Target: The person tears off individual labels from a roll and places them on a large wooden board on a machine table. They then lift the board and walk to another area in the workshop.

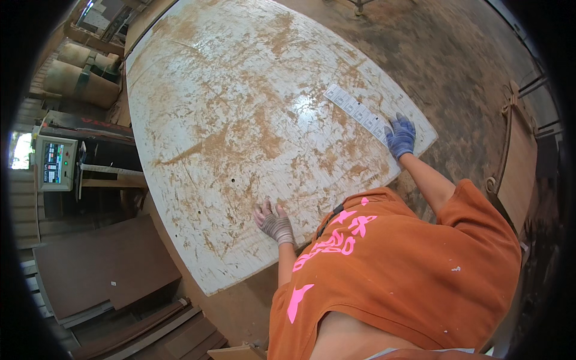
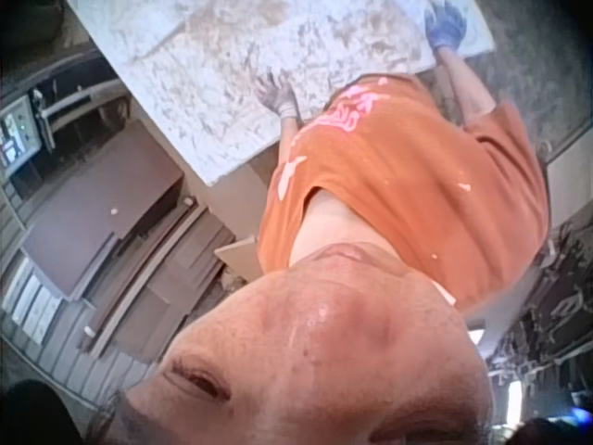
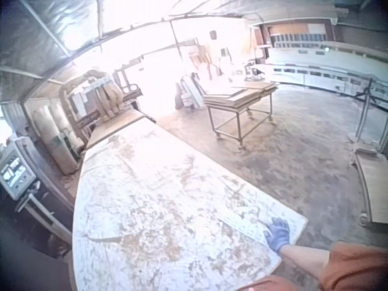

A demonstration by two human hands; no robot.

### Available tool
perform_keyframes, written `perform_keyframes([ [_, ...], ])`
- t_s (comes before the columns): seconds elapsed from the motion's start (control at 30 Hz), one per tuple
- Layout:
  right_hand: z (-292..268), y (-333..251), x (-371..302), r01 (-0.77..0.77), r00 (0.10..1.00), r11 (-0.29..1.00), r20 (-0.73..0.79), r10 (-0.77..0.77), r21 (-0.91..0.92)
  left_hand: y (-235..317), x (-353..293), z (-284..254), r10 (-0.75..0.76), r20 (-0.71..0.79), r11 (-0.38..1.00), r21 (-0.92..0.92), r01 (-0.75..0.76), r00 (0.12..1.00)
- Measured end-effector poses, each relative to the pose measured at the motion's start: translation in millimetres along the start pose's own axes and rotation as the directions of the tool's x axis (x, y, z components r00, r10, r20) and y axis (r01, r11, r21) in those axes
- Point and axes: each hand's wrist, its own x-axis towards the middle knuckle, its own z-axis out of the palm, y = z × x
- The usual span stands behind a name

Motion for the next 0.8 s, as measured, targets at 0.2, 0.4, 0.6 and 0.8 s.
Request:
perform_keyframes([
  [0.2,-9.4,-2.8,0.7,-0.026,0.994,1.000,0.103,0.026,-0.002,1.5,-0.3,-1.7,0.034,-0.026,0.998,0.050,-0.033,0.999],
  [0.4,-18.0,-6.3,2.0,-0.062,0.982,0.997,0.181,0.054,0.038,3.1,-0.4,-3.1,0.025,-0.027,0.999,0.031,-0.024,0.999],
  [0.6,-17.0,-6.4,1.5,-0.041,0.987,0.998,0.157,0.034,0.041,-2.2,-3.8,1.8,0.035,-0.054,0.999,0.016,-0.034,0.998],
  [0.8,-4.2,-3.4,-0.9,0.089,0.996,0.980,-0.023,-0.087,0.178,-1.8,-0.3,-0.1,-0.039,0.047,0.995,0.096,0.034,0.998],
])
